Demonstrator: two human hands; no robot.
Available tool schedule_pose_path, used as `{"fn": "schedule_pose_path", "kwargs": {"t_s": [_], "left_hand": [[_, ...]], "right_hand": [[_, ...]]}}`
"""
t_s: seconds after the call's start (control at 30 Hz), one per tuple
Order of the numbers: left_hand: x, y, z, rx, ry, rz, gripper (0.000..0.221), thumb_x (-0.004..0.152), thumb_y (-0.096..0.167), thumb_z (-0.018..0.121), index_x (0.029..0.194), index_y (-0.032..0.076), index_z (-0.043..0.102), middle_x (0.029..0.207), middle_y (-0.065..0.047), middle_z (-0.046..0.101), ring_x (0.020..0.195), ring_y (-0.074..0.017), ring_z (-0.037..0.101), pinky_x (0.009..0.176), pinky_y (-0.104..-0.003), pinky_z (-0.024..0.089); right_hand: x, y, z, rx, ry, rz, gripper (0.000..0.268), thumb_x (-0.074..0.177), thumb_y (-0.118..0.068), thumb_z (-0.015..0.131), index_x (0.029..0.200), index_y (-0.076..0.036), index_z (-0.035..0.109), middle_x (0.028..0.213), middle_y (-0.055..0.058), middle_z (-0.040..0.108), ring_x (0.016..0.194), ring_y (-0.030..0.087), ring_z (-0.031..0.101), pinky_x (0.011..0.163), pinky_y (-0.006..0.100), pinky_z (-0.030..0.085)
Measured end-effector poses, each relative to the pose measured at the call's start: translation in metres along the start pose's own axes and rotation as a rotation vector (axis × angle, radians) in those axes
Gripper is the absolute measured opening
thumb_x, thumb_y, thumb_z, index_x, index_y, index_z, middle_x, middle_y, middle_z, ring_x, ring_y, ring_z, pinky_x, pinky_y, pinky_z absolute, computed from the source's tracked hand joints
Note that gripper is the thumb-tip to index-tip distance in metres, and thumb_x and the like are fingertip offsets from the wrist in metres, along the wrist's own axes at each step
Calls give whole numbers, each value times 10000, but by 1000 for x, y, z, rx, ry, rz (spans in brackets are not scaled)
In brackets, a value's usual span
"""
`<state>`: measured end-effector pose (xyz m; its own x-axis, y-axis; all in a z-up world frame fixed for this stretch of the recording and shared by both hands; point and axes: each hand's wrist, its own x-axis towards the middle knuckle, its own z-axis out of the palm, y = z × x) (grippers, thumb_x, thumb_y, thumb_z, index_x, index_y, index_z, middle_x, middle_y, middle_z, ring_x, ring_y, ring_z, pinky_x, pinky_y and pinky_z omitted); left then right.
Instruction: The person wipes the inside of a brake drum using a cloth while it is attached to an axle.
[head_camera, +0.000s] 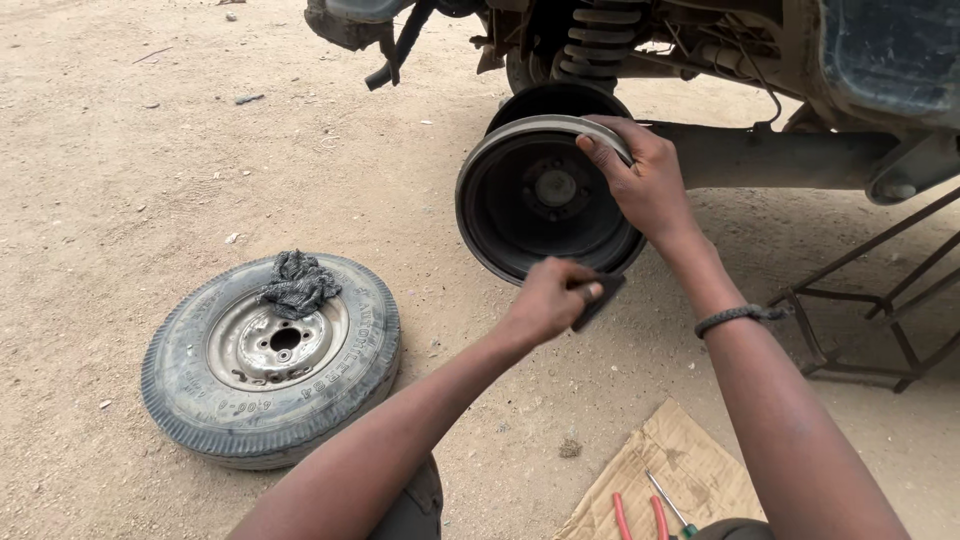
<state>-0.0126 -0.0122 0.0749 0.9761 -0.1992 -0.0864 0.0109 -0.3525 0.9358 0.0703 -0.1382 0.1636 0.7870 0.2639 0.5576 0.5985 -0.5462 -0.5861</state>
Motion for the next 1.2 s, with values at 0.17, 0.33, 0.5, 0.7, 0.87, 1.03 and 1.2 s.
{"fn": "schedule_pose_path", "kwargs": {"t_s": [0.17,0.33,0.5,0.7,0.87,1.03,1.2], "left_hand": [[4,-15,-59,-340,209,163,320,973,165,680,1230,-25,692,954,-93,774,832,-102,714,775,-258,520],[-10,-27,-91,-563,80,246,237,924,118,719,1076,-61,756,840,-115,747,704,-158,679,648,-309,584],[-25,-7,-117,-471,109,282,197,876,95,745,1037,-17,762,848,-107,754,698,-141,684,627,-279,559],[-21,-60,-210,-308,481,130,260,864,150,732,1065,-10,693,801,-168,754,683,-226,713,595,-358,555],[-3,-210,-283,495,863,-133,636,903,314,714,1394,-8,469,1173,-282,705,1118,-392,685,972,-480,549],[21,-333,-285,688,650,-607,1025,931,539,688,1637,257,1,1564,-393,213,1418,-608,254,1131,-622,348],[49,-413,-271,595,579,-498,767,917,400,722,1550,283,306,1595,-345,183,1479,-574,180,1156,-644,323]], "right_hand": [[-34,-7,-15,-296,329,-416,352,1141,-287,643,1338,3,675,1330,178,650,1141,305,685,935,385,581],[-57,-47,-6,-219,130,-102,283,1062,-250,629,1213,-23,705,1175,141,720,884,251,721,720,348,595],[-54,-65,36,-60,-193,-96,332,961,-225,756,1196,6,717,1030,166,754,924,196,699,737,292,547],[-53,-70,56,21,-231,177,302,941,-227,735,1171,-32,746,944,111,766,741,147,705,633,283,579],[-57,-63,63,82,-298,265,296,964,-197,688,1202,-25,724,952,106,747,803,149,677,712,305,562],[-65,-50,63,-32,-317,386,318,957,-220,676,1218,-43,720,971,110,755,831,151,690,736,318,568],[-62,-43,34,-257,-154,191,205,1013,-135,586,1133,-24,709,1002,95,712,828,144,679,712,301,543]]}}
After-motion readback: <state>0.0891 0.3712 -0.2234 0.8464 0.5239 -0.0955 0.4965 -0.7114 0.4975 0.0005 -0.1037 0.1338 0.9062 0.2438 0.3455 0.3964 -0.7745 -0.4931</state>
